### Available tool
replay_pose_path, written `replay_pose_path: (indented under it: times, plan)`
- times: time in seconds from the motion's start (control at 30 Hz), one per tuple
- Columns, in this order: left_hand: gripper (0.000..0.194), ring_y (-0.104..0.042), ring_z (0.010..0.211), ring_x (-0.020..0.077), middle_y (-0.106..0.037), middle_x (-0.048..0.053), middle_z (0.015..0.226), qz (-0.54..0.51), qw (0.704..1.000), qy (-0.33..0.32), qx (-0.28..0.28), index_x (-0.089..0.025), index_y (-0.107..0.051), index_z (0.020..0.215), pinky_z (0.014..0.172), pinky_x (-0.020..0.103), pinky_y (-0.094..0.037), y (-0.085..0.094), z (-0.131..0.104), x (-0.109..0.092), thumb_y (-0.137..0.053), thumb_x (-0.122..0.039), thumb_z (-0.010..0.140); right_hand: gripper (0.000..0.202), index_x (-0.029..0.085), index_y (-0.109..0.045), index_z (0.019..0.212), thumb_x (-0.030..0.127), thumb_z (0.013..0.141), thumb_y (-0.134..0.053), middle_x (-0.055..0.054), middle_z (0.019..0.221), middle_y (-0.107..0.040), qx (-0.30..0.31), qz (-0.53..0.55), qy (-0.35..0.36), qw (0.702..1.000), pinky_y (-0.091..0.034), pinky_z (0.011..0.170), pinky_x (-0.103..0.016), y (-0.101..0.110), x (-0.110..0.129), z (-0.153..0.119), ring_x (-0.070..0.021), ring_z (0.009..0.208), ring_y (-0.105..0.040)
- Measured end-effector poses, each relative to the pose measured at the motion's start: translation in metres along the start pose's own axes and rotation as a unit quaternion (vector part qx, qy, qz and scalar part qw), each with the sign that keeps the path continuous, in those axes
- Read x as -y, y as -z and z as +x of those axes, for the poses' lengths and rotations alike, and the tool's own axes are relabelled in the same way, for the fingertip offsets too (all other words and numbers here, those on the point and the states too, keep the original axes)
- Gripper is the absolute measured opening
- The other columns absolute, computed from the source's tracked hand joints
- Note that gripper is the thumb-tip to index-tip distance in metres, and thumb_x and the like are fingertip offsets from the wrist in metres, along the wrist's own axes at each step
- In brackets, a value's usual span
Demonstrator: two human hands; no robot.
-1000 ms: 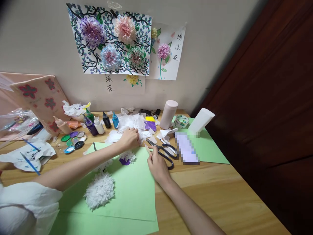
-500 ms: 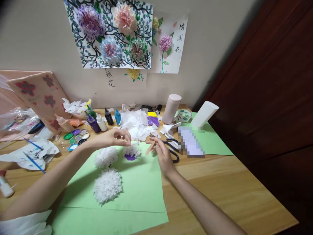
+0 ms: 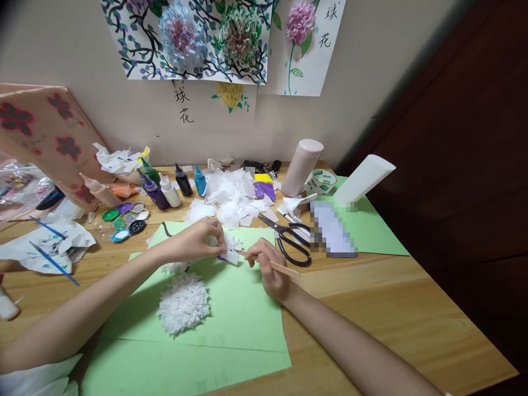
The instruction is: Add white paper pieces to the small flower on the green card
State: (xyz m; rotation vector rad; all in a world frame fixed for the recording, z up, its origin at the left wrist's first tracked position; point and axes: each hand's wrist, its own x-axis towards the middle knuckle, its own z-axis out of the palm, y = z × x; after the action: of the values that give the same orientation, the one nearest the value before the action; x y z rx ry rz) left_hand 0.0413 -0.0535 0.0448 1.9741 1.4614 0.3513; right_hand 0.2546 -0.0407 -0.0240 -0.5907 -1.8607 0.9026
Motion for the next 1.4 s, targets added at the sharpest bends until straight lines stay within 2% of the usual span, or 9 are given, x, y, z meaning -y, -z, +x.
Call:
replay_pose_path:
  times: [0.07,0.13,0.2,0.33,0.47,0.87,1.07,1.27,1.4]
  plan:
    - [0.017,-0.055,0.084,0.0152,-0.063,0.000,0.089,-0.018,0.998,-0.027,0.052,-0.024,-0.069,0.076,0.077,0.027,-0.043,0.002,-0.003,-0.004,-0.060,-0.038,0.071,0.037,0.021,-0.054,0.073,0.037,0.093,-0.026,-0.001,0.060,-0.051,0.004,0.011,0.023,1.000,-0.038,0.059,-0.031,0.002,0.001,-0.004,-0.0158,0.060,-0.049]
    - [0.014,-0.056,0.081,0.0123,-0.064,-0.003,0.088,-0.023,0.996,-0.045,0.079,-0.027,-0.069,0.075,0.075,0.024,-0.044,0.002,-0.005,-0.007,-0.062,-0.038,0.070,0.038,0.021,-0.052,0.071,0.037,0.093,-0.026,-0.001,0.060,-0.052,-0.005,0.017,0.045,0.999,-0.038,0.058,-0.031,0.003,0.001,-0.006,-0.0158,0.059,-0.048]
    - [0.014,-0.054,0.086,0.0149,-0.062,-0.001,0.090,-0.007,0.998,-0.037,0.052,-0.025,-0.068,0.074,0.077,0.026,-0.043,-0.002,-0.004,-0.008,-0.060,-0.035,0.071,0.038,0.021,-0.050,0.069,0.037,0.093,-0.025,-0.001,0.060,-0.052,0.000,0.014,0.057,0.998,-0.038,0.057,-0.031,0.003,0.002,-0.007,-0.0156,0.059,-0.049]
    - [0.013,-0.047,0.091,0.0223,-0.057,0.006,0.089,0.048,0.998,-0.003,-0.046,-0.018,-0.067,0.071,0.079,0.036,-0.040,-0.013,0.002,-0.003,-0.056,-0.026,0.071,0.035,0.021,-0.051,0.072,0.031,0.094,-0.025,-0.002,0.063,-0.052,0.068,-0.011,0.049,0.996,-0.039,0.059,-0.030,0.004,0.003,-0.003,-0.0151,0.063,-0.049]
    - [0.011,-0.045,0.086,0.0210,-0.057,0.005,0.086,0.071,0.994,-0.010,-0.081,-0.018,-0.066,0.069,0.075,0.034,-0.040,-0.018,0.006,0.000,-0.056,-0.022,0.070,0.030,0.020,-0.051,0.076,0.024,0.094,-0.027,-0.002,0.067,-0.052,0.132,-0.049,0.033,0.989,-0.039,0.063,-0.029,0.001,0.003,0.002,-0.0145,0.066,-0.049]
    - [0.010,-0.046,0.086,0.0201,-0.057,0.005,0.084,0.103,0.988,-0.029,-0.108,-0.019,-0.066,0.069,0.074,0.031,-0.041,-0.019,0.007,0.001,-0.058,-0.025,0.071,0.021,0.021,-0.047,0.081,0.020,0.094,-0.030,-0.002,0.070,-0.050,0.165,-0.110,0.015,0.980,-0.039,0.068,-0.029,-0.004,0.002,0.007,-0.0159,0.071,-0.046]
    - [0.018,-0.048,0.088,0.0219,-0.060,0.006,0.086,0.125,0.984,0.005,-0.129,-0.019,-0.065,0.080,0.074,0.033,-0.041,-0.012,0.008,0.006,-0.049,-0.027,0.078,0.022,0.021,-0.043,0.077,0.019,0.094,-0.029,-0.001,0.071,-0.049,0.162,-0.105,-0.011,0.981,-0.039,0.068,-0.029,-0.008,0.002,0.009,-0.0152,0.072,-0.046]
    - [0.021,-0.053,0.084,0.0228,-0.068,0.007,0.084,0.144,0.981,0.036,-0.128,-0.018,-0.066,0.081,0.069,0.032,-0.041,-0.007,0.013,0.019,-0.045,-0.020,0.080,0.028,0.021,-0.040,0.070,0.022,0.095,-0.025,0.000,0.068,-0.046,0.137,-0.097,-0.092,0.981,-0.039,0.068,-0.029,-0.013,0.003,0.012,-0.0149,0.072,-0.048]
    - [0.022,-0.055,0.085,0.0216,-0.069,0.006,0.085,0.147,0.980,0.039,-0.126,-0.019,-0.066,0.085,0.069,0.030,-0.042,-0.007,0.014,0.025,-0.045,-0.017,0.080,0.027,0.021,-0.043,0.073,0.023,0.095,-0.027,0.000,0.067,-0.047,0.121,-0.075,-0.095,0.985,-0.040,0.068,-0.028,-0.012,0.004,0.011,-0.0143,0.070,-0.049]
